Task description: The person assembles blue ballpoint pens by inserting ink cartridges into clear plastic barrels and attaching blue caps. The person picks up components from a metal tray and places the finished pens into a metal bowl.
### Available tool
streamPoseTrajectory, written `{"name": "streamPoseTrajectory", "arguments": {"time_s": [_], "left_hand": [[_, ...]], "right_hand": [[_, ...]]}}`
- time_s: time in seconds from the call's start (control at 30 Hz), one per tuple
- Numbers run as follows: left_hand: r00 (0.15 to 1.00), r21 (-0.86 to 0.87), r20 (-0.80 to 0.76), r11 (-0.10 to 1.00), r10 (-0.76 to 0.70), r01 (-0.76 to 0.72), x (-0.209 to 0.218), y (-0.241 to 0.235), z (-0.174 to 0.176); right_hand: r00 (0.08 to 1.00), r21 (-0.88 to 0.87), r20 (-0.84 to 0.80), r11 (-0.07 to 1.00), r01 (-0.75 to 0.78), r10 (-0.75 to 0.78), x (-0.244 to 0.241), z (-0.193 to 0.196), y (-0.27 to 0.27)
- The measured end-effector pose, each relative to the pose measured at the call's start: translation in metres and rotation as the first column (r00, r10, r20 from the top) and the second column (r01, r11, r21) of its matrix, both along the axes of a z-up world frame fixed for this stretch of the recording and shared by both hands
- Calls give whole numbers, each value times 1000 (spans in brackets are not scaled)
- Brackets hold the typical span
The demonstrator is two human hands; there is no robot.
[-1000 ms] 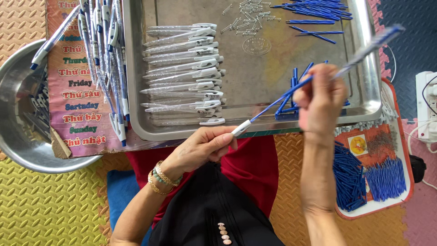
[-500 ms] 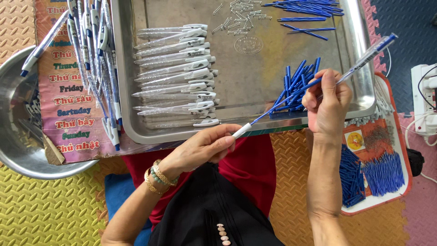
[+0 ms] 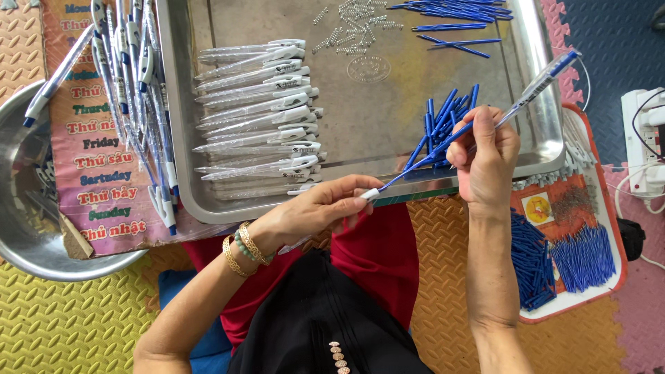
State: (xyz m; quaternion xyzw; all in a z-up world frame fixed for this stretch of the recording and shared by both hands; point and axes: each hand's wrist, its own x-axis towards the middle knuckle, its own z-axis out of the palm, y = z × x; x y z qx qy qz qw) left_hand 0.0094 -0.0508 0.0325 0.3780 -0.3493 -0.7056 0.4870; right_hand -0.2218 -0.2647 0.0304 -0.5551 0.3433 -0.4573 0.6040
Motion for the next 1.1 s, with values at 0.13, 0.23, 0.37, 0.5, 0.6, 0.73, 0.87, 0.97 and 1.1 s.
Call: {"name": "streamPoseTrajectory", "arguments": {"time_s": [0.13,0.23,0.37,0.5,0.6,0.73,0.87,0.97,1.1], "left_hand": [[1000,18,-11,1000,-18,18,0,1,-7],[1000,59,-19,998,-3,4,2,1,-10],[1000,90,2,996,10,-10,6,3,0],[1000,107,-4,994,28,-27,9,2,13],[999,120,-3,992,39,-39,11,1,17],[999,124,-8,992,40,-39,9,-3,14],[999,117,3,992,39,-39,7,-5,16],[999,101,20,994,46,-48,13,-6,19],[983,63,186,998,3,-15,39,-10,22]], "right_hand": [[1000,12,13,1000,11,-12,-5,-3,-7],[999,8,-1,999,52,-52,-15,-5,-17],[989,-13,-135,998,57,-58,-32,-4,-32],[909,-128,-417,991,-44,-14,-34,-1,-31],[640,-435,-736,878,-201,-219,-45,9,-40],[818,-182,-575,975,-128,0,-17,37,2],[935,48,-211,958,-283,286,7,9,1],[947,100,-153,958,-270,283,14,4,-11],[969,88,-220,992,-94,112,6,14,-57]]}}
